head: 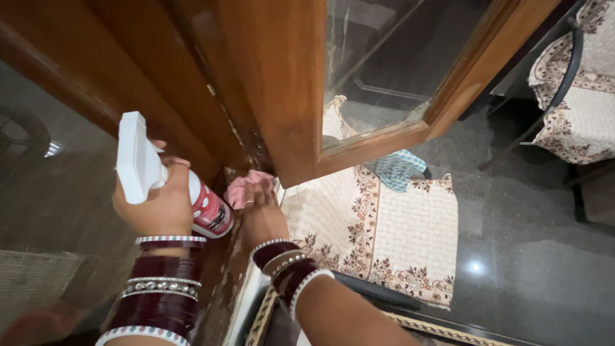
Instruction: The person sprays a cleaning solution onto a wooden window frame and wipes it with a pink cloth. They repeatedly spray and wipe different sections of the frame, including the lower sill, vertical edges, and upper corners.
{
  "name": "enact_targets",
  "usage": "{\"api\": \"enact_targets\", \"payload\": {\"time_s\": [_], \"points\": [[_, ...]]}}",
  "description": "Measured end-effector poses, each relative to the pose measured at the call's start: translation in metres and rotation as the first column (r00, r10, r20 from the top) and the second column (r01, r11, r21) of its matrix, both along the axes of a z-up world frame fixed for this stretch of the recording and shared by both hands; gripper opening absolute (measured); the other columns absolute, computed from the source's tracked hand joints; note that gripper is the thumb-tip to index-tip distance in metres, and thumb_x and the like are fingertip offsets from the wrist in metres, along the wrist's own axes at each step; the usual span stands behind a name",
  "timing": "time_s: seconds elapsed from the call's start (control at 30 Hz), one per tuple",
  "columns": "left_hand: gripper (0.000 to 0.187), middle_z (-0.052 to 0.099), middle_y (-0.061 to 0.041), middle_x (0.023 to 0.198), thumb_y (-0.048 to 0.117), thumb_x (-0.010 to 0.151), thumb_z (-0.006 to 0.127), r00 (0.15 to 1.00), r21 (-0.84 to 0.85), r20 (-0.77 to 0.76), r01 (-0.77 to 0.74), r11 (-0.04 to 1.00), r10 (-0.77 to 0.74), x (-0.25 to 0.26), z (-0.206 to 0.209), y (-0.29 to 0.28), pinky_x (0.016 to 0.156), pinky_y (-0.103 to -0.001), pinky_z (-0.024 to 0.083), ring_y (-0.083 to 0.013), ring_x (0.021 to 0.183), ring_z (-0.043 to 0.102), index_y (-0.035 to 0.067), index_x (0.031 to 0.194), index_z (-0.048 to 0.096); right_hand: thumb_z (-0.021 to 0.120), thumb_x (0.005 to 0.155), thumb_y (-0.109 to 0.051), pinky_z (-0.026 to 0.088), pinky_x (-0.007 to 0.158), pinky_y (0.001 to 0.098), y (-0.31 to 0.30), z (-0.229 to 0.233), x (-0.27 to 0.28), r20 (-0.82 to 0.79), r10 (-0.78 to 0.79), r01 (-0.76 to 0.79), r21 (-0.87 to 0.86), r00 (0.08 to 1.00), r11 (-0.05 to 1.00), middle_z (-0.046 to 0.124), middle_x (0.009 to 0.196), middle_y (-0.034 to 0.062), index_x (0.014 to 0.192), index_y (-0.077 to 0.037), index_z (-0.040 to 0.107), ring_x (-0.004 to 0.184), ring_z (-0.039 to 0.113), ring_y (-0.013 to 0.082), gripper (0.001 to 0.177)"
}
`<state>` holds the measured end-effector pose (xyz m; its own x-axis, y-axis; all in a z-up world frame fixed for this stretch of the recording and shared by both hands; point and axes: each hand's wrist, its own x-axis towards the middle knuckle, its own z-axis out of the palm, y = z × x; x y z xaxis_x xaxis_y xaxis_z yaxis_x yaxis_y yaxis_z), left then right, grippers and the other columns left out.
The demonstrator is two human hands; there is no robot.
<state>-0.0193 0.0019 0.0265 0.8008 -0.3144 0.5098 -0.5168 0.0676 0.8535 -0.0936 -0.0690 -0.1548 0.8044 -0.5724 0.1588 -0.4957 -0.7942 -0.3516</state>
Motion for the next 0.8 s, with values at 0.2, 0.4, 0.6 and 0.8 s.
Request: {"api": "enact_targets", "payload": {"time_s": [0.2, 0.4, 0.6, 0.8], "points": [[0.045, 0.070, -0.010, 0.118, -0.011, 0.091, 0.067, 0.999, 0.039, 0.037, -0.026, 0.999, 0.025, 0.003, -0.002, -0.002, 0.078, -0.031, 0.060, -0.0178, 0.087, 0.074, -0.008, 0.135, 0.061, 0.054, 0.092, -0.023, 0.035, 0.113, 0.0507, 0.005, 0.012, -0.028, -0.170, 0.141, -0.165, -0.139, 0.975, 0.976, 0.046, 0.145, 0.0329, 0.141, 0.008, 0.050, 0.140, 0.040, 0.0443, 0.059], [0.045, 0.070, -0.009, 0.118, -0.010, 0.090, 0.068, 0.999, 0.035, 0.034, -0.022, 0.999, 0.021, 0.000, 0.001, 0.000, 0.078, -0.031, 0.061, -0.0166, 0.087, 0.074, -0.007, 0.134, 0.061, 0.051, 0.095, -0.020, 0.047, 0.105, 0.0522, -0.028, -0.007, -0.021, -0.091, 0.141, -0.158, -0.217, 0.986, 0.963, 0.057, 0.138, 0.0329, 0.132, 0.000, 0.058, 0.133, 0.050, 0.0493, 0.042], [0.044, 0.072, -0.006, 0.113, -0.008, 0.087, 0.070, 0.994, 0.104, 0.082, -0.086, 0.991, 0.078, 0.001, -0.001, 0.000, 0.081, -0.032, 0.060, -0.0152, 0.087, 0.075, -0.004, 0.131, 0.064, 0.055, 0.092, -0.021, 0.056, 0.079, 0.0516, -0.031, -0.011, 0.009, 0.029, -0.018, 0.021, -0.113, 0.999, 0.993, 0.063, 0.127, 0.0277, 0.113, -0.005, 0.067, 0.111, 0.062, 0.0438, 0.028], [0.038, 0.074, -0.005, 0.108, -0.005, 0.087, 0.074, 0.991, 0.197, 0.031, -0.137, 0.971, 0.134, -0.003, 0.008, 0.006, 0.080, -0.031, 0.061, -0.0136, 0.088, 0.074, -0.002, 0.125, 0.067, 0.058, 0.098, -0.027, 0.057, 0.086, 0.0467, -0.038, 0.008, 0.003, -0.078, 0.111, -0.103, 0.101, 0.991, 0.990, 0.067, 0.119, 0.0224, 0.103, -0.005, 0.075, 0.102, 0.068, 0.0371, 0.029]]}}
